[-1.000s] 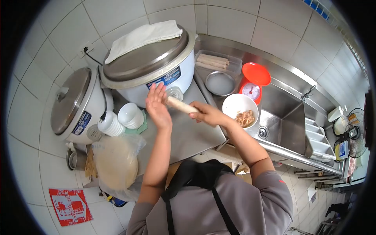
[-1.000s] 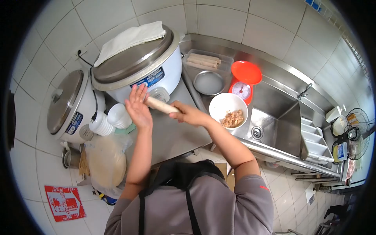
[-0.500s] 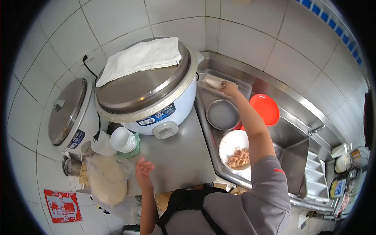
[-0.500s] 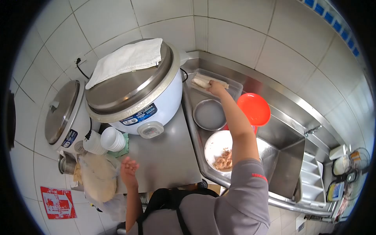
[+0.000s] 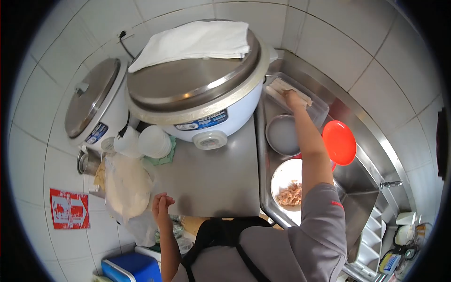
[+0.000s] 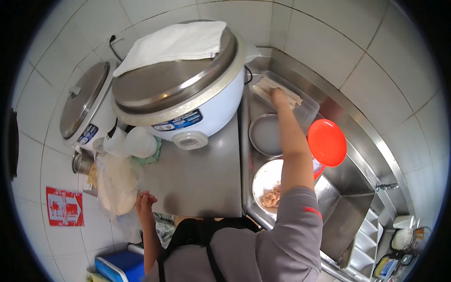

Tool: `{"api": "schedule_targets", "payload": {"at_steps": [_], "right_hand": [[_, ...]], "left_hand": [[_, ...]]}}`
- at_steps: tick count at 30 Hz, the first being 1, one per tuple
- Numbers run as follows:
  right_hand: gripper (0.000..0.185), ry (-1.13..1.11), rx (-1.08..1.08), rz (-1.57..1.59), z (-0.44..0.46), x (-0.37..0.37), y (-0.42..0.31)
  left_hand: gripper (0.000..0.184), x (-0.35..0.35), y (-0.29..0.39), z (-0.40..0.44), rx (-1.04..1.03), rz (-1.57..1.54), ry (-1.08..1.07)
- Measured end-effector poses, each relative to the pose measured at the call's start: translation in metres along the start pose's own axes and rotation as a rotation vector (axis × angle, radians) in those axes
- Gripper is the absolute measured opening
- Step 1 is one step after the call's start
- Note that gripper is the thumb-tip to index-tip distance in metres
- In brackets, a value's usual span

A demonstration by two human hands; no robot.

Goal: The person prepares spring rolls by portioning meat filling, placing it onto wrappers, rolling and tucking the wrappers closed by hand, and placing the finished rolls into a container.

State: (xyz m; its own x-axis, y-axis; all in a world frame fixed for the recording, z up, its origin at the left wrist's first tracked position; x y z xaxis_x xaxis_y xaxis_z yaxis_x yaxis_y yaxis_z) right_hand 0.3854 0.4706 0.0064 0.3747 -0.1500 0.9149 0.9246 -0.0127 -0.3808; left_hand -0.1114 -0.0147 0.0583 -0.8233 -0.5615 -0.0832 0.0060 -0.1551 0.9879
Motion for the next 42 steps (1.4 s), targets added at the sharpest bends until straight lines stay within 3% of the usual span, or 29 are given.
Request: {"api": "schedule_targets", "payload": {"at_steps": [3,4,6,10,14,17,20,23,26,29,32,35,42], "right_hand": [[0.024,0.014,0.04,0.029,0.011,0.012,0.015],[0.024,-0.032,0.157,0.092,0.025,0.007,0.022],[0.028,-0.227,-0.005,0.01,-0.014,0.07,-0.019],[0.026,-0.544,0.241,0.309,-0.12,0.168,-0.11],[0.035,-0.462,0.63,0.515,-0.241,0.25,-0.241],[0.037,-0.615,0.942,0.537,-0.309,0.241,-0.326],[0.029,-0.869,1.108,0.536,-0.373,0.156,-0.405],[0.029,-1.019,1.246,0.539,-0.441,0.049,-0.472],[0.028,-1.225,1.098,0.273,-0.468,-0.054,-0.505],[0.034,-0.934,0.937,0.461,-0.433,-0.077,-0.532],[0.04,-0.976,0.773,0.594,-0.409,-0.071,-0.547],[0.04,-0.976,0.777,0.575,-0.405,-0.06,-0.556],[0.039,-0.929,0.784,0.56,-0.401,-0.057,-0.56]], "left_hand": [[0.017,0.008,0.006,0.004,-0.025,0.128,-0.042],[0.017,0.019,0.009,0.006,-0.025,0.203,-0.024],[0.018,0.039,0.017,0.013,-0.038,0.288,-0.026],[0.016,0.084,0.037,0.028,-0.097,0.704,0.056],[0.018,0.114,0.046,0.041,-0.315,1.225,0.07],[0.022,0.125,0.077,0.064,-0.497,0.991,0.148],[0.028,0.133,0.061,0.08,-0.261,1.082,-0.038],[0.034,0.129,0.012,0.071,-0.019,1.31,-0.374],[0.04,0.128,-0.01,0.062,-0.045,1.19,-0.406],[0.028,0.101,0.022,0.058,-0.439,1.357,-0.489],[0.023,0.126,-0.004,0.072,-0.277,1.172,-0.199],[0.016,0.123,-0.005,0.078,-0.432,1.169,-0.162],[0.012,0.118,0.009,0.078,-0.492,1.167,-0.222]]}}
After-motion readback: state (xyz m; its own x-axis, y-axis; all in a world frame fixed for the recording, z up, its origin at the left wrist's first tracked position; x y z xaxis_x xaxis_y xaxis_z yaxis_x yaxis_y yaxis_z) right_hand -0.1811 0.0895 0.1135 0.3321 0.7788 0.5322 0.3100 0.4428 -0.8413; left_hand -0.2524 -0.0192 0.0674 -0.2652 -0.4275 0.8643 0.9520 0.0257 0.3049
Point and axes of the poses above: each hand's wrist, its own z-axis towards the middle knuckle, its own x-axis out of the back of the hand, y = z × x, the point moved 10 cm from there along z, towards the middle knuckle, and after that the axes turned 8 degrees about -x, right-handed, at the moved point
